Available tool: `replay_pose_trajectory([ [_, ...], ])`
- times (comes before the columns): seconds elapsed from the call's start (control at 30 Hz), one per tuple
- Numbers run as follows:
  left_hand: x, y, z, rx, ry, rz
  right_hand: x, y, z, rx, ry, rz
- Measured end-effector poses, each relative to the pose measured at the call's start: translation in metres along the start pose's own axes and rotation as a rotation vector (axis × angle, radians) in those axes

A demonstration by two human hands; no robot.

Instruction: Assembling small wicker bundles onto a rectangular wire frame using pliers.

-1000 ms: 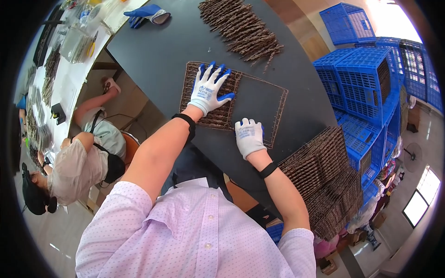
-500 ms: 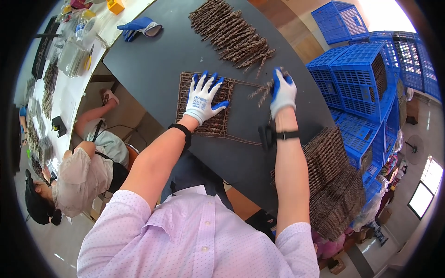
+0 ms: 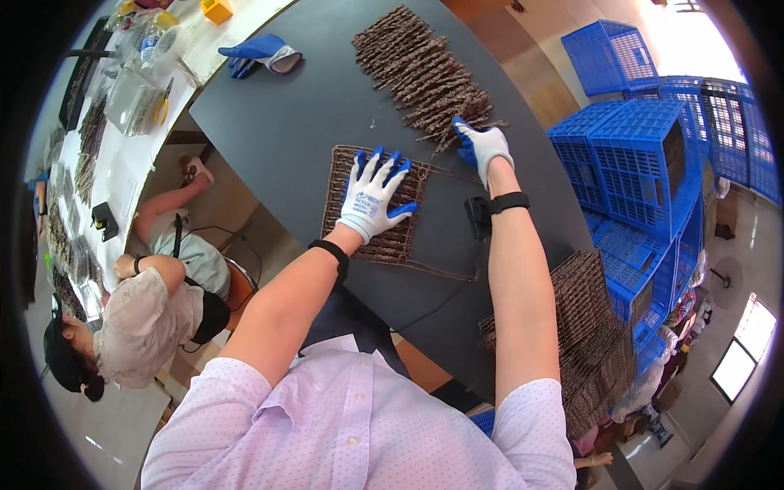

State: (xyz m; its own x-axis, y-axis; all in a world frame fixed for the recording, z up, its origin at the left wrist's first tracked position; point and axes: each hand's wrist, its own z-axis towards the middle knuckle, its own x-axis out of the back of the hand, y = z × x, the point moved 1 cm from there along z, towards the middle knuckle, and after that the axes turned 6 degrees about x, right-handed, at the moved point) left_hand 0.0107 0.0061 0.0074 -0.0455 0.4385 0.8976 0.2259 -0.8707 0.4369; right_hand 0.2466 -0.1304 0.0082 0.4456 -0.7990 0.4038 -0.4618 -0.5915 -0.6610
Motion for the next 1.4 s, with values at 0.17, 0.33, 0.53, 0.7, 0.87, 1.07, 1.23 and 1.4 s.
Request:
replay_pose_trajectory([
  [0.17,-0.002,0.005,0.002,-0.016,-0.002,-0.024,-0.031,-0.013,0.022,0.055,0.197,-0.154],
  [0.33,-0.002,0.0,0.0,-0.007,0.003,-0.024,-0.056,-0.044,0.033,0.04,0.127,-0.223],
  [0.53,0.0,0.002,0.002,-0.014,0.001,-0.037,-0.034,-0.026,0.033,0.247,0.002,-0.25],
  [0.7,0.002,-0.002,0.0,-0.054,-0.002,-0.036,-0.015,0.019,-0.065,0.659,-0.167,-0.907],
  [0.87,-0.004,0.01,0.013,-0.301,-0.084,-0.06,-0.005,0.05,-0.119,0.649,-0.111,-1.389],
  [1.07,-0.006,0.043,0.014,-0.576,-0.219,0.047,0.023,0.089,-0.143,0.3,-0.106,-1.258],
  [1.23,-0.009,0.071,-0.017,-0.24,-0.124,0.12,0.03,0.119,-0.168,0.158,-0.057,-1.034],
  [1.4,-0.029,0.08,-0.045,0.207,0.102,-0.037,0.003,0.148,-0.197,0.119,-0.119,-0.763],
])
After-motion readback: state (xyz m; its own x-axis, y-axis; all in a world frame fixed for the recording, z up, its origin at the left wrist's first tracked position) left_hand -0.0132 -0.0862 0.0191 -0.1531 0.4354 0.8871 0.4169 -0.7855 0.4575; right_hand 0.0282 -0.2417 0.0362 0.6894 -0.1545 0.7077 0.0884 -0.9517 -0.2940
